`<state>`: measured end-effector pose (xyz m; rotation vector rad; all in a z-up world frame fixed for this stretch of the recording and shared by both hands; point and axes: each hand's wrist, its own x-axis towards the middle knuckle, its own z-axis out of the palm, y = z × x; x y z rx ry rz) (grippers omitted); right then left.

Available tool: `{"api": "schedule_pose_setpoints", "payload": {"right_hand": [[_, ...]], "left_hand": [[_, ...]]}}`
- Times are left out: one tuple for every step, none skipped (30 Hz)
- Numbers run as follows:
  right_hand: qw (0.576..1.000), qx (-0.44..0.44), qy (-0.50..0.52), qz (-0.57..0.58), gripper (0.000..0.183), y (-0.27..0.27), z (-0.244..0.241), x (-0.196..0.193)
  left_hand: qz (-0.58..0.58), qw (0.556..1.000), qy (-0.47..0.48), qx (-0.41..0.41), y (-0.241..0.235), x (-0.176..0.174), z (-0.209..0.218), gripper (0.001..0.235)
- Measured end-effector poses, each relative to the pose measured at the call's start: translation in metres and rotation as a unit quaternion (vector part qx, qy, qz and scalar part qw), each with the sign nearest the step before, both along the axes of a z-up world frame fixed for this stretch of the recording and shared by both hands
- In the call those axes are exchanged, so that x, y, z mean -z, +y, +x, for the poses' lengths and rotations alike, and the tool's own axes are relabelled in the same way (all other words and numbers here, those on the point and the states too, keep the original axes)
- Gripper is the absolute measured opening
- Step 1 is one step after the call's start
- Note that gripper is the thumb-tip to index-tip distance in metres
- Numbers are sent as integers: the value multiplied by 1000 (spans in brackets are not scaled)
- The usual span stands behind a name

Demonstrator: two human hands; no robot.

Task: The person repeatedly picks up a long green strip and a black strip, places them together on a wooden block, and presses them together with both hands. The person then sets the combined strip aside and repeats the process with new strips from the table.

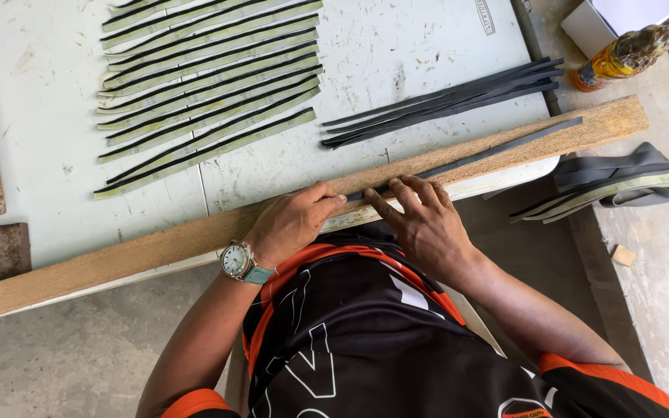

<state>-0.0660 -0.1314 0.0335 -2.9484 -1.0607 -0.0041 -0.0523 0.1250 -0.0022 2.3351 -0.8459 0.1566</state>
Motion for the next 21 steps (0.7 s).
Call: {"api": "schedule_pose_setpoints", "payload": {"right_hand": [[1000,3,-1,2,72,1,1,0],[1000,7,-1,4,71,2,1,0],[1000,11,-1,6,69,3,0,1],[1000,3,-17,-5,71,4,0,2],[999,-5,-34,-15,72,5,0,2],[998,-12,-50,-25,74,6,0,3],[999,-8,-40,-19,72,6,1,3],[999,-2,-29,-13,70,6,0,4],[1000,3,-18,-8,68,7,0,5],[999,-2,-30,-18,69,9,0,5],[999,-8,-41,-28,70,10,-1,5],[998,-14,-53,-39,71,11,-2,5],[997,-15,-64,-43,69,13,-2,5],[996,-15,-74,-47,67,17,-4,7],[995,-16,-84,-51,65,20,-5,8],[996,-32,-78,-31,63,22,-6,9],[996,-48,-71,-10,60,23,-7,9],[995,-67,-71,12,59,25,-4,8],[997,-58,-38,40,58,25,-1,6],[996,-50,-5,70,57,25,3,3],[994,-43,28,100,56,26,7,2]], "left_hand": [[1,1000,-11,-3,0,-1,0,26],[6,1000,-5,-3,-1,-1,-1,25],[11,1000,2,-4,-1,-1,-1,24],[17,1000,7,-4,-1,-1,-1,23],[22,999,25,-6,-1,0,0,23],[27,999,42,-7,0,1,0,23],[33,998,60,-9,0,2,1,23],[30,998,50,-7,0,3,1,22],[27,999,40,-5,-1,4,1,21],[24,999,30,-3,-1,5,2,20],[32,999,33,-3,-3,5,3,19],[39,999,36,-2,-5,4,3,18],[46,998,39,-2,-7,3,3,17],[95,994,55,-1,-9,3,3,13],[145,987,70,1,-12,3,3,12],[193,978,84,2,-13,2,3,15],[160,985,59,6,-11,1,2,10],[127,992,29,7,-7,-1,4,8],[94,996,-1,8,-2,-4,6,11],[38,999,20,5,5,-6,6,12],[-18,999,41,2,11,-8,7,14]]}}
